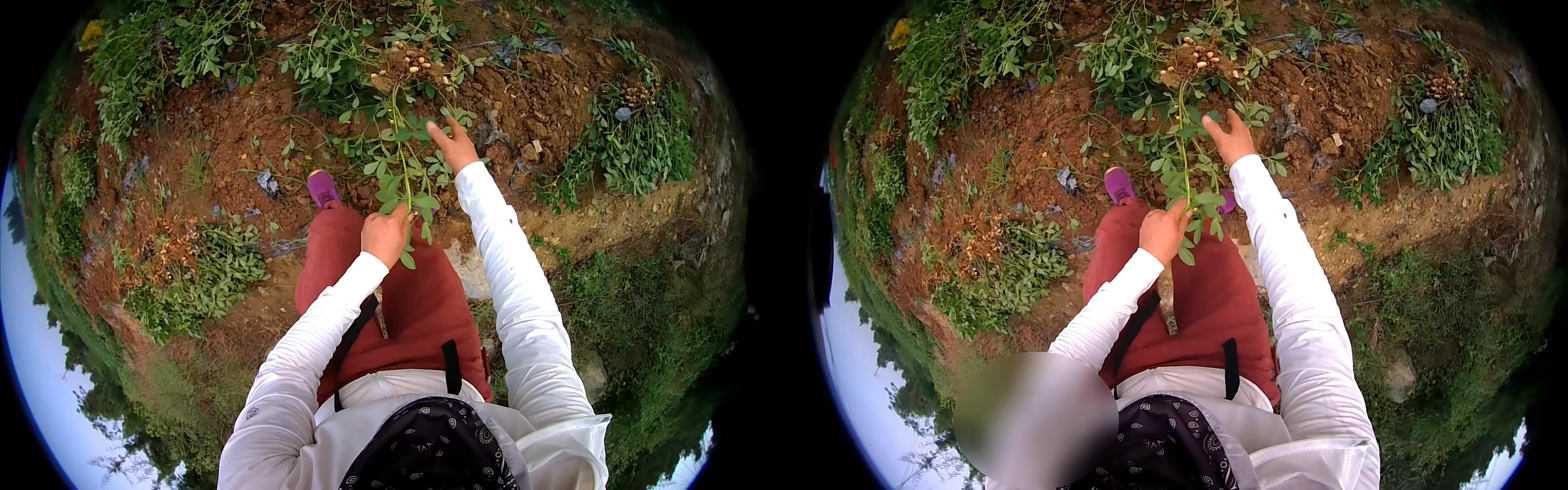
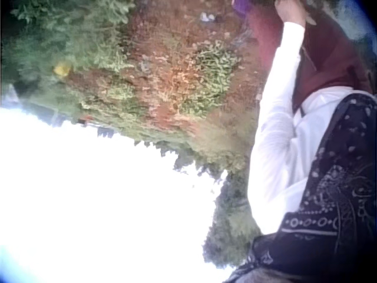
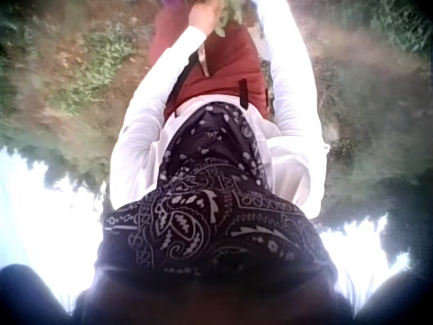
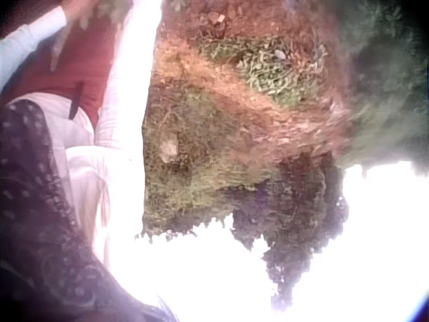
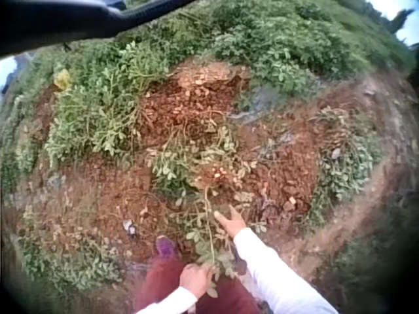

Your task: The person harvests peanut plants from a field by hand. They repeatedly pull the plants from the soil, shake off excess dirt, and gather them into a pile.

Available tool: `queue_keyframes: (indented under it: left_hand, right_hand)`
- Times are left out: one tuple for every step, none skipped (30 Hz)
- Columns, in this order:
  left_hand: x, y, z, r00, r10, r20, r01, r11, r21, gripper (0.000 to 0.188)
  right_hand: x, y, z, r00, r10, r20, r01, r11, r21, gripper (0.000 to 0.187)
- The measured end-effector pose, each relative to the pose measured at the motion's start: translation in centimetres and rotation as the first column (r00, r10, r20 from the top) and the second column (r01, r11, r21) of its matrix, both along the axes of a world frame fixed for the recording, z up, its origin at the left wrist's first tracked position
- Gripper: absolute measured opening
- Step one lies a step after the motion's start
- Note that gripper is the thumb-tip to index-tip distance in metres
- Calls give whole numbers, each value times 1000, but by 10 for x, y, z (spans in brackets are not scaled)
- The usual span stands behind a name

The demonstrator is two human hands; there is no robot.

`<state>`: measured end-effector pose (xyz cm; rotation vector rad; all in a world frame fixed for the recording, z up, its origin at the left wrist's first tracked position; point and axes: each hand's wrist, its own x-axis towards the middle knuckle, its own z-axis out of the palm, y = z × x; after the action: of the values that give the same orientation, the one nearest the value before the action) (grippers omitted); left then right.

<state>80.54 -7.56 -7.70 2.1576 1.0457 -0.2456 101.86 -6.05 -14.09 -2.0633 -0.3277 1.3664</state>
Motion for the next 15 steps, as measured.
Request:
queue_keyframes:
  left_hand:
    - [-2,-12,1,1000,-13,20,13,1000,3,21]
    - [-7,-26,0,999,-32,41,32,999,-4,19]
    - [-11,-37,2,997,-36,67,38,999,-31,19]
    - [-15,-48,7,995,-41,95,46,997,-57,19]
    - [-20,-61,9,990,-48,129,59,995,-79,19]
    - [-28,-73,11,987,-47,152,63,993,-100,19]
    - [-36,-81,9,987,-69,143,91,984,-155,20]
    - [-41,-89,10,984,-62,168,89,983,-160,20]
    - [-46,-97,10,974,-82,213,124,973,-193,20]
    - [-51,-102,8,960,-100,260,161,961,-225,21]
    - [-60,-106,7,958,-114,261,182,951,-250,23]
    - [-70,-110,5,956,-129,265,203,940,-274,25]
    - [-80,-114,3,952,-145,271,226,928,-297,27]
    - [-86,-109,4,940,-170,296,267,907,-327,29]
    - [-96,-102,3,926,-195,324,310,882,-354,32]
  right_hand:
    - [-13,-3,-18,994,106,-22,-107,992,-60,98]
    - [-25,-2,-35,980,194,-49,-199,972,-125,106]
    - [-37,0,-43,979,185,-83,-197,963,-184,108]
    - [-49,1,-51,979,171,-115,-194,951,-242,110]
    - [-62,-1,-70,987,157,-13,-154,940,-306,108]
    - [-67,3,-69,971,239,-17,-228,896,-381,107]
    - [-70,8,-69,947,319,-26,-296,841,-453,106]
    - [-73,7,-71,919,392,-39,-352,772,-529,104]
    - [-73,-4,-93,947,318,-42,-292,798,-528,103]
    - [-75,-19,-114,966,257,25,-211,843,-494,98]
    - [-78,-25,-115,985,158,-66,-171,883,-437,87]
    - [-81,-32,-117,985,60,-161,-119,915,-385,76]
    - [-88,-39,-119,966,-34,-257,-57,939,-339,66]
    - [-94,-41,-118,988,90,-129,-129,931,-342,61]
    - [-101,-44,-117,977,211,2,-197,914,-354,56]
